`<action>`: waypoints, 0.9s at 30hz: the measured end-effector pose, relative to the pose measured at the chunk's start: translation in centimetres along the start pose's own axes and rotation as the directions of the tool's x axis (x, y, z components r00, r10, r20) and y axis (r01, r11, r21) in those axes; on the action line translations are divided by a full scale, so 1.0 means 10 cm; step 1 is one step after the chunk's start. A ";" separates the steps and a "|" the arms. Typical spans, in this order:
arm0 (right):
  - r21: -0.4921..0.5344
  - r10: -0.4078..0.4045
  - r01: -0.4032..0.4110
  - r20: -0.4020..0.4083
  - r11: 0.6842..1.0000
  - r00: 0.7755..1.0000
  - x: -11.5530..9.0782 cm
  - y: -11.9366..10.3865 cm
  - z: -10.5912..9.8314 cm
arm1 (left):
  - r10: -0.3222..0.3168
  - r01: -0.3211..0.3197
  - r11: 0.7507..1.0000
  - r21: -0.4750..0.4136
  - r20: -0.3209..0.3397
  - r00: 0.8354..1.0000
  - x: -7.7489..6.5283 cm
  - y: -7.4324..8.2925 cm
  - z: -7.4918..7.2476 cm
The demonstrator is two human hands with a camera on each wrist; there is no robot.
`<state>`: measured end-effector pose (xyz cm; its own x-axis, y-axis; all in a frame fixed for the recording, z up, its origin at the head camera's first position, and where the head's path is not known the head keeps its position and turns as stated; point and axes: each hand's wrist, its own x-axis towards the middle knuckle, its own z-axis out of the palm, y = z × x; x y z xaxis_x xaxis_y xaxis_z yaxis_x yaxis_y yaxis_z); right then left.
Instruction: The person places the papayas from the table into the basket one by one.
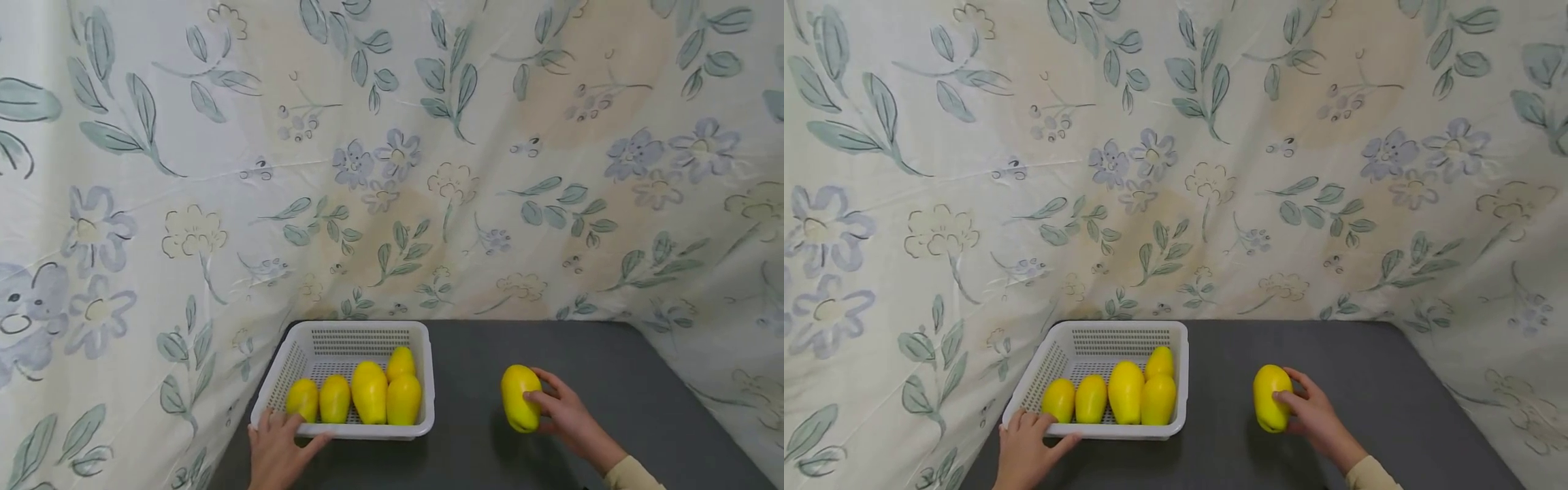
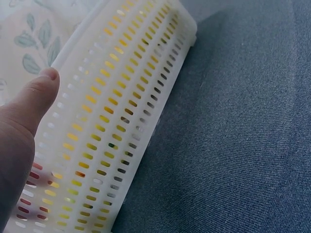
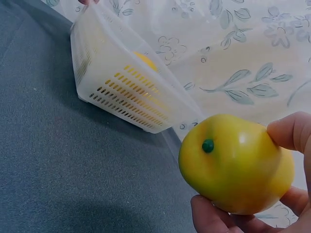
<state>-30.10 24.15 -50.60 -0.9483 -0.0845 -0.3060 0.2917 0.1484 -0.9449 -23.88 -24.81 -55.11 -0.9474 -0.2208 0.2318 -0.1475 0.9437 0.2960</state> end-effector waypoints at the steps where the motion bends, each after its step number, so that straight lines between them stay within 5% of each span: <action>1: -0.003 0.000 0.000 -0.001 1.000 1.000 -0.01 0.00 0.00 | 0.000 0.000 1.000 0.000 -0.001 1.000 0.00 0.00 0.00; 27: 0.007 0.016 -0.016 0.003 1.000 1.000 0.02 0.08 0.05 | -0.016 0.016 1.000 0.013 0.013 1.000 0.00 0.04 0.01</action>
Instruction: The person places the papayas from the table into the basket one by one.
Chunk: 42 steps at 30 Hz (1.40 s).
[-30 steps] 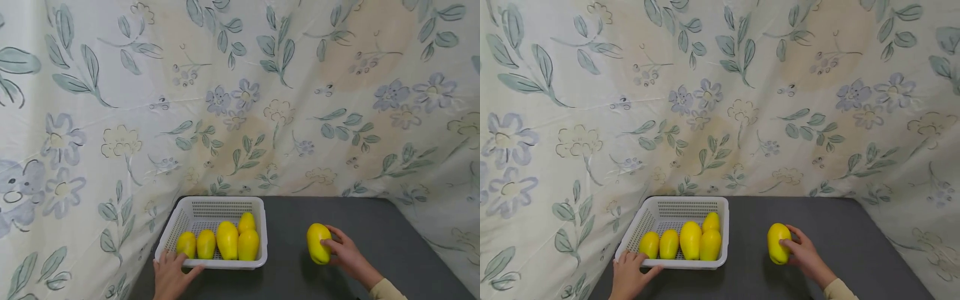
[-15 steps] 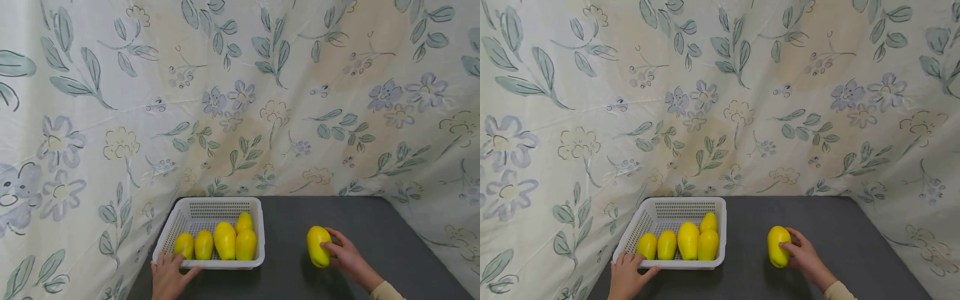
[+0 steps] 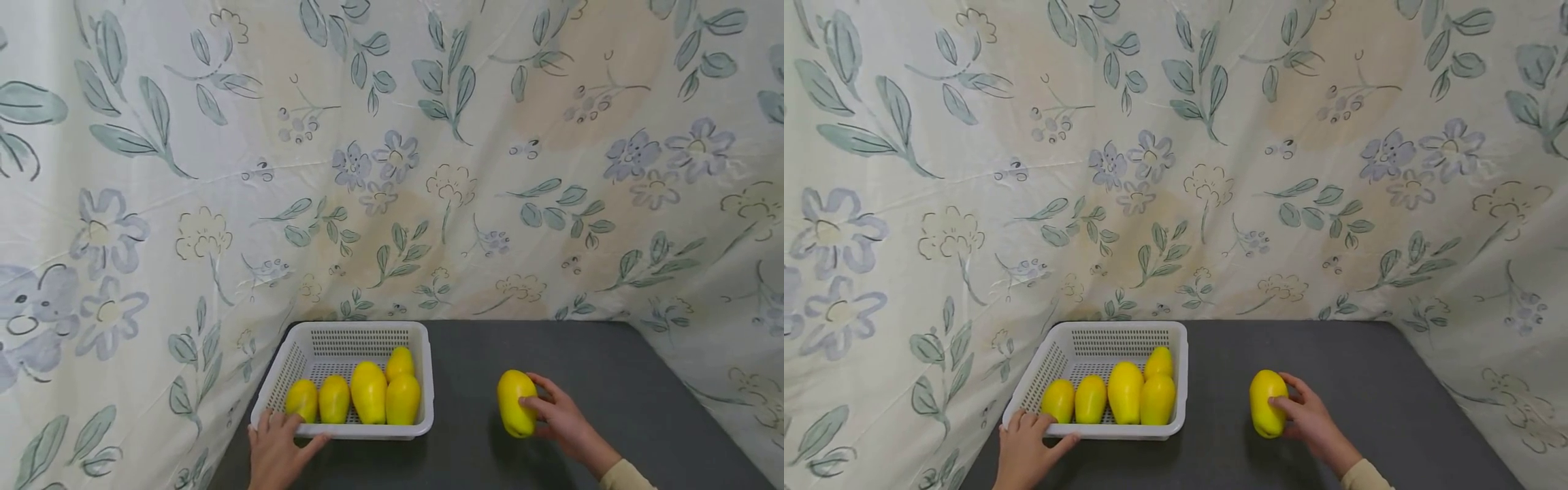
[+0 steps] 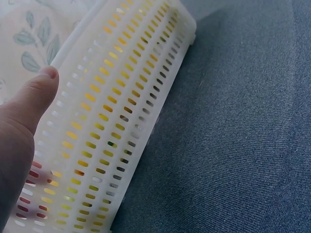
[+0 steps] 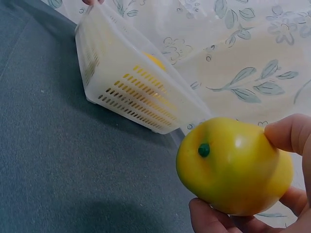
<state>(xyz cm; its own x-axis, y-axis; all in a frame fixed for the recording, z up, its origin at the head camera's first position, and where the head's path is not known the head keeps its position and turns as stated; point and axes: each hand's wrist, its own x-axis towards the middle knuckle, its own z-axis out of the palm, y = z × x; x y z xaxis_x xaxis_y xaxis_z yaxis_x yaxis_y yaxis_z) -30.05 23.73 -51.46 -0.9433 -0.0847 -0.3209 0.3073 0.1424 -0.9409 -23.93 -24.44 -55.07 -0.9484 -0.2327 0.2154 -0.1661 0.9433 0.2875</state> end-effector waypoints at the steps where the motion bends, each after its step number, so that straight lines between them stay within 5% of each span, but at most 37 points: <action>1: -0.003 0.000 0.000 -0.001 1.000 1.000 0.00 0.00 0.02 | -0.004 0.004 1.000 0.000 0.002 1.000 0.00 0.00 0.00; 14: 0.002 -0.080 0.080 0.057 0.997 0.995 0.09 -0.17 0.32 | -0.028 0.028 0.999 -0.019 0.022 0.999 0.01 -0.06 0.05; 27: -0.050 -0.205 0.210 0.092 0.976 0.974 0.34 -0.69 1.25 | -0.015 0.015 1.000 -0.008 0.017 1.000 -0.01 -0.09 -0.02; 33: -0.188 -0.216 0.246 0.169 0.951 0.962 0.40 -0.83 1.68 | 0.000 0.001 1.000 -0.030 0.023 1.000 0.03 -0.12 0.03; 42: -0.310 -0.187 0.269 0.269 0.912 0.945 0.42 -0.76 1.96 | 0.011 -0.011 1.000 -0.020 0.006 1.000 0.06 -0.13 0.09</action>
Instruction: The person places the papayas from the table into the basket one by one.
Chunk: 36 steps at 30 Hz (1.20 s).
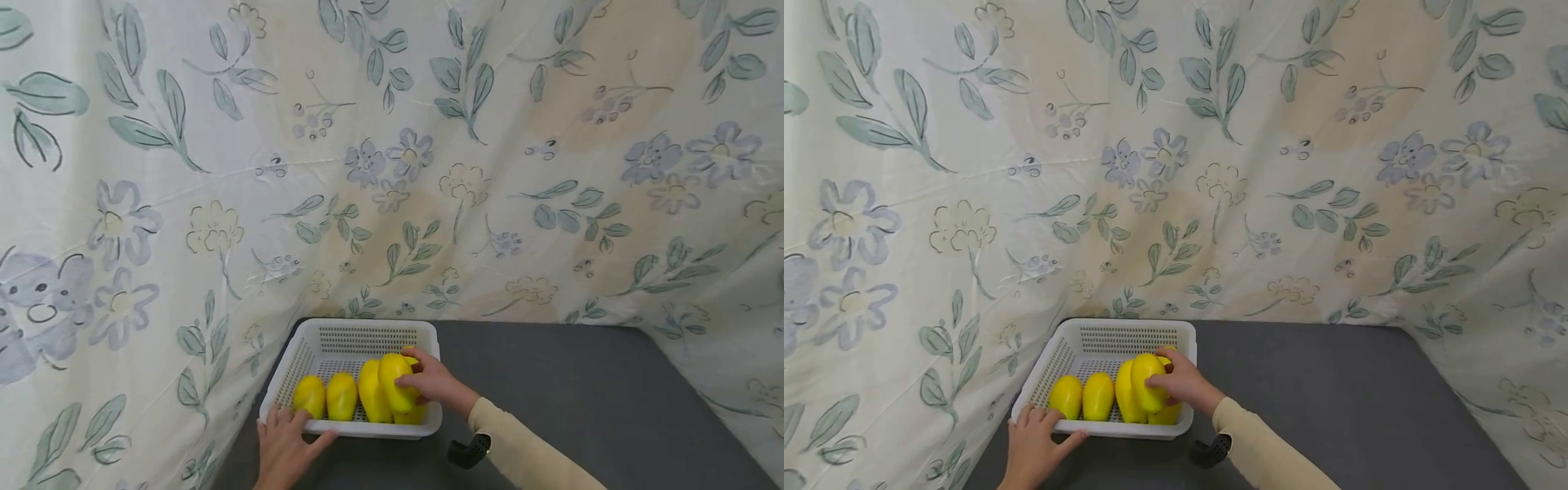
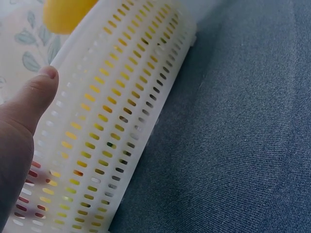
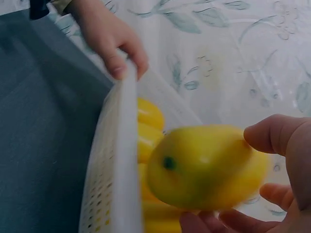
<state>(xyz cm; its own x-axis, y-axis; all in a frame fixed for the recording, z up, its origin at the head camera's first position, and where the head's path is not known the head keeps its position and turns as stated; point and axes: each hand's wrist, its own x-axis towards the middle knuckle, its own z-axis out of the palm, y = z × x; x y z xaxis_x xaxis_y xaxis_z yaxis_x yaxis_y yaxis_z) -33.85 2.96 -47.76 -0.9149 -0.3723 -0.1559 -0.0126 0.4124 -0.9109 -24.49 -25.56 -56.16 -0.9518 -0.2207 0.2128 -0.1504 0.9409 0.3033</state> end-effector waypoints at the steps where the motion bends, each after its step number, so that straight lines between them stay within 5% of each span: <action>1: -0.009 0.004 -0.004 0.004 1.000 1.000 0.00 0.01 0.01 | 0.000 0.000 1.000 -0.001 -0.002 1.000 0.00 0.00 0.00; 36: 0.041 -0.045 0.045 -0.004 0.998 0.999 -0.13 0.20 -0.08 | -0.047 0.047 0.999 -0.003 0.044 0.998 -0.01 0.07 -0.04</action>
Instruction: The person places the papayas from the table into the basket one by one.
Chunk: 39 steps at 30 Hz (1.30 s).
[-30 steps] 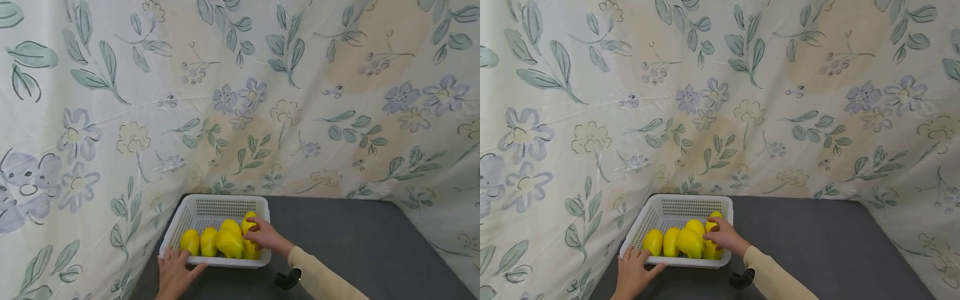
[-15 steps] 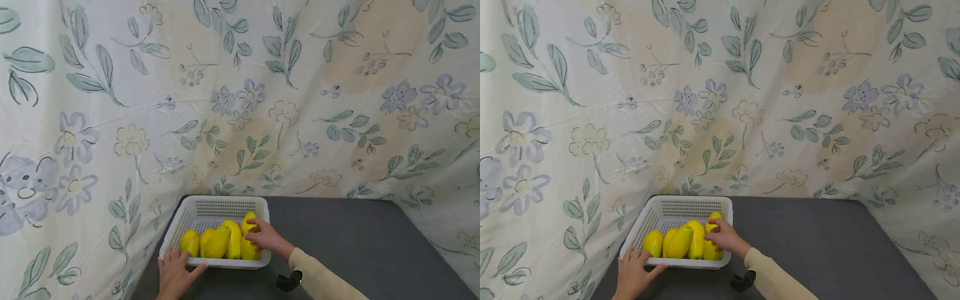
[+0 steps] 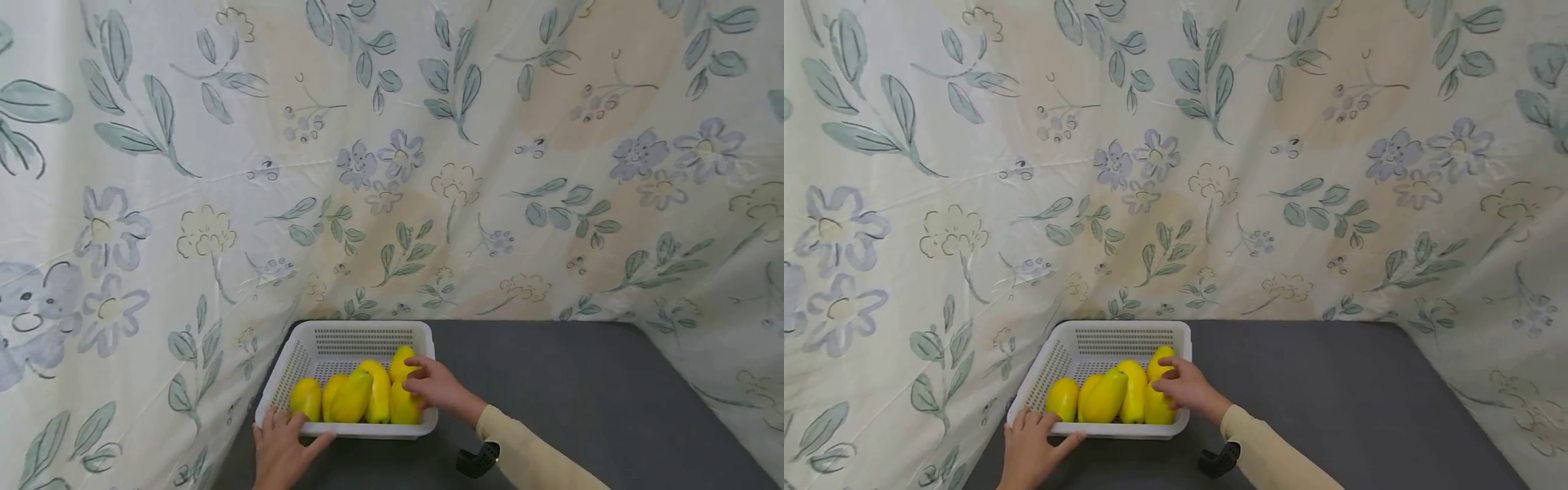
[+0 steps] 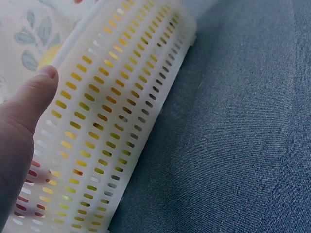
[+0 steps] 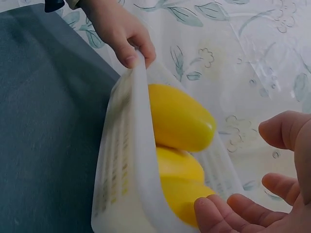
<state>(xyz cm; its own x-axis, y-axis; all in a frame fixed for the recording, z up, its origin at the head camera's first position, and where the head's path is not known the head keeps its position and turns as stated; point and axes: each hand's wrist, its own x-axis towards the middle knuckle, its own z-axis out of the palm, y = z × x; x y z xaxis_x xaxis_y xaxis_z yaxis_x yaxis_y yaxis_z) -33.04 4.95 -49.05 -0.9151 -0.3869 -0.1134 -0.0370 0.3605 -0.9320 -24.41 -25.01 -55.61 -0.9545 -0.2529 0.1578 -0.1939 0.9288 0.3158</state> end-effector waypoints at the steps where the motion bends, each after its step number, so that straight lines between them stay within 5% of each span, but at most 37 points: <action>1: -0.002 -0.005 0.005 -0.008 1.000 1.000 -0.01 0.01 -0.03 | 0.001 -0.001 1.000 -0.003 -0.001 1.000 0.01 0.00 -0.01; 13: 0.089 0.012 -0.001 -0.128 0.996 0.992 -0.43 0.30 -0.76 | -0.009 0.009 1.000 0.017 0.030 0.999 0.01 -0.08 -0.12; 25: 0.076 0.078 -0.060 -0.275 0.995 0.958 -0.92 0.48 -1.56 | -0.030 0.013 0.996 0.093 0.181 0.983 0.07 -0.26 -0.25; 39: 0.121 0.178 -0.145 -0.333 0.982 0.926 -1.17 0.72 -1.75 | -0.038 0.013 0.993 0.119 0.214 0.976 0.11 -0.32 -0.25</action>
<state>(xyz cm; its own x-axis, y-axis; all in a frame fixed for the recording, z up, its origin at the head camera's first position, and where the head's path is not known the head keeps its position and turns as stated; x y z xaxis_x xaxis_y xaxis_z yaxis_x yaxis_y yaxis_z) -29.65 26.92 -48.37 -0.9877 -0.0114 -0.1560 0.1450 0.3070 -0.9406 -24.28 -28.88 -54.10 -0.9727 -0.2246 -0.0585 -0.2319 0.9510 0.2045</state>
